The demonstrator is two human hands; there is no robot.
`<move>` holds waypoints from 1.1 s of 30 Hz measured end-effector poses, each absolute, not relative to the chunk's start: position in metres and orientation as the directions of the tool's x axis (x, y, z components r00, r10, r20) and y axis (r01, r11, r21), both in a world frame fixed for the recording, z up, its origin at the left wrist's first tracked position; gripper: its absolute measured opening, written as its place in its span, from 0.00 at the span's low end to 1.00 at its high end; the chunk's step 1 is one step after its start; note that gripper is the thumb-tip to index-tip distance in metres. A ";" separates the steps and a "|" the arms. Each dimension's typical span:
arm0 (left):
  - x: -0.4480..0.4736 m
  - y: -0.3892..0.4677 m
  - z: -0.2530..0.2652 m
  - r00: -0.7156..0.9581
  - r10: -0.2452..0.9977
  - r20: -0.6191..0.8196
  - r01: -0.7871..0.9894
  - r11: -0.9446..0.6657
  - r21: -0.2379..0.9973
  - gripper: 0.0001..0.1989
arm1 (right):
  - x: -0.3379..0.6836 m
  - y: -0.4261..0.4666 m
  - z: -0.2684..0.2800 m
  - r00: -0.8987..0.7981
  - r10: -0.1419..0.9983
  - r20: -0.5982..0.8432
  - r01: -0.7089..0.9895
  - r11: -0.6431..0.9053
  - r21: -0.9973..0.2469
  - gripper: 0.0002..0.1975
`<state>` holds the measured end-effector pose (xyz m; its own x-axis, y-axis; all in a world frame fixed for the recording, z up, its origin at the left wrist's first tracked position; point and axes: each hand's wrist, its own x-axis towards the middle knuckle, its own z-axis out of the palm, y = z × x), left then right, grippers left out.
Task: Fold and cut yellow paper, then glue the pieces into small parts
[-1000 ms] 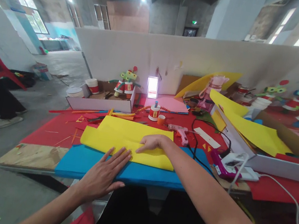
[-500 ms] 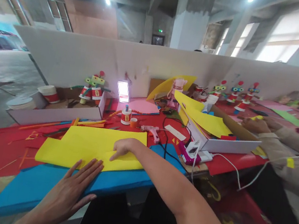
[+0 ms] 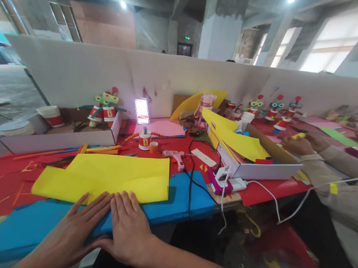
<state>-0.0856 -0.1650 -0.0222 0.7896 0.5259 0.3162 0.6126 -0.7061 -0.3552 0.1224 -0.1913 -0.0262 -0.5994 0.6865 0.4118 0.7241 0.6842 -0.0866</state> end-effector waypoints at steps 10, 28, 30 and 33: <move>-0.084 -0.167 -0.021 0.778 0.543 0.315 0.627 -0.698 -0.346 0.37 | 0.130 -0.189 -0.023 -0.616 0.699 0.363 0.710 0.692 -0.127 0.41; -0.080 -0.165 -0.019 0.777 0.516 0.360 0.625 -0.698 -0.349 0.36 | 0.163 -0.185 -0.023 -0.640 0.675 0.368 0.690 0.715 -0.109 0.37; -0.080 -0.164 -0.020 0.777 0.514 0.364 0.625 -0.699 -0.347 0.36 | 0.167 -0.185 -0.024 -0.636 0.682 0.361 0.698 0.708 -0.106 0.37; -0.081 -0.163 -0.022 0.776 0.514 0.366 0.626 -0.700 -0.344 0.36 | 0.173 -0.183 -0.026 -0.628 0.691 0.357 0.710 0.697 -0.100 0.37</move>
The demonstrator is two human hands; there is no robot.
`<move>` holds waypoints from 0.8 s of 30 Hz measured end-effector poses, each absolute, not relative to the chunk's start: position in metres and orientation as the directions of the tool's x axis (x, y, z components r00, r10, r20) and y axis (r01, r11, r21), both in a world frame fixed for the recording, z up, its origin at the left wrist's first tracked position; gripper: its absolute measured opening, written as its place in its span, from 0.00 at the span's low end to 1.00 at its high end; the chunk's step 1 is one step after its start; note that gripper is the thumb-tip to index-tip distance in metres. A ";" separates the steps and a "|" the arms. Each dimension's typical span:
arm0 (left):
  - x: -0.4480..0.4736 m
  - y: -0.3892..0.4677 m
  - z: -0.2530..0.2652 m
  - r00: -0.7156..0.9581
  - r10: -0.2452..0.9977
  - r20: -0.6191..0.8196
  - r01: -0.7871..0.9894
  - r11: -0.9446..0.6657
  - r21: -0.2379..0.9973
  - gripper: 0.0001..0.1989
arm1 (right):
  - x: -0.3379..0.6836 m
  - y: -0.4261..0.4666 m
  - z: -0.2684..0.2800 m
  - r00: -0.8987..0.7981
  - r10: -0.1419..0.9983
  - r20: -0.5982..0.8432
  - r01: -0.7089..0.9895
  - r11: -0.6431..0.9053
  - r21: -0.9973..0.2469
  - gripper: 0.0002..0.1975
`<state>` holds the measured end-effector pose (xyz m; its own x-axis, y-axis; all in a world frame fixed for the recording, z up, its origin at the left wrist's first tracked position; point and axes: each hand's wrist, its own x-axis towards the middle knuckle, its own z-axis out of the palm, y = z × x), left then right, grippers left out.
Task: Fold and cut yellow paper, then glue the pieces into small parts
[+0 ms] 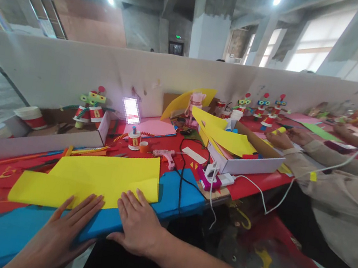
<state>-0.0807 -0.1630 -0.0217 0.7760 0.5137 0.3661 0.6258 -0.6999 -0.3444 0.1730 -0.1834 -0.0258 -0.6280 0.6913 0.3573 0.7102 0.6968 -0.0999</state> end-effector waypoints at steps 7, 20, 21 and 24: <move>-0.078 -0.169 -0.018 0.757 0.571 0.317 0.652 -0.686 -0.322 0.35 | 0.184 -0.185 -0.030 -0.609 0.712 0.350 0.722 0.680 -0.125 0.37; -0.076 -0.180 -0.012 0.711 0.669 0.215 0.703 -0.685 -0.193 0.37 | 0.206 -0.192 -0.045 -0.563 0.723 0.400 0.763 0.641 -0.085 0.35; -0.075 -0.182 -0.011 0.707 0.677 0.206 0.707 -0.683 -0.181 0.37 | 0.207 -0.192 -0.047 -0.561 0.723 0.403 0.767 0.637 -0.076 0.35; -0.072 -0.186 -0.008 0.696 0.696 0.176 0.718 -0.680 -0.151 0.37 | 0.211 -0.195 -0.051 -0.566 0.717 0.407 0.773 0.633 -0.040 0.35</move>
<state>-0.0715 -0.1864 -0.0077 0.6963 0.6958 0.1760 0.7176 -0.6799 -0.1512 0.2114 -0.1946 -0.0511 -0.5659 0.7172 0.4067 0.7733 0.6328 -0.0399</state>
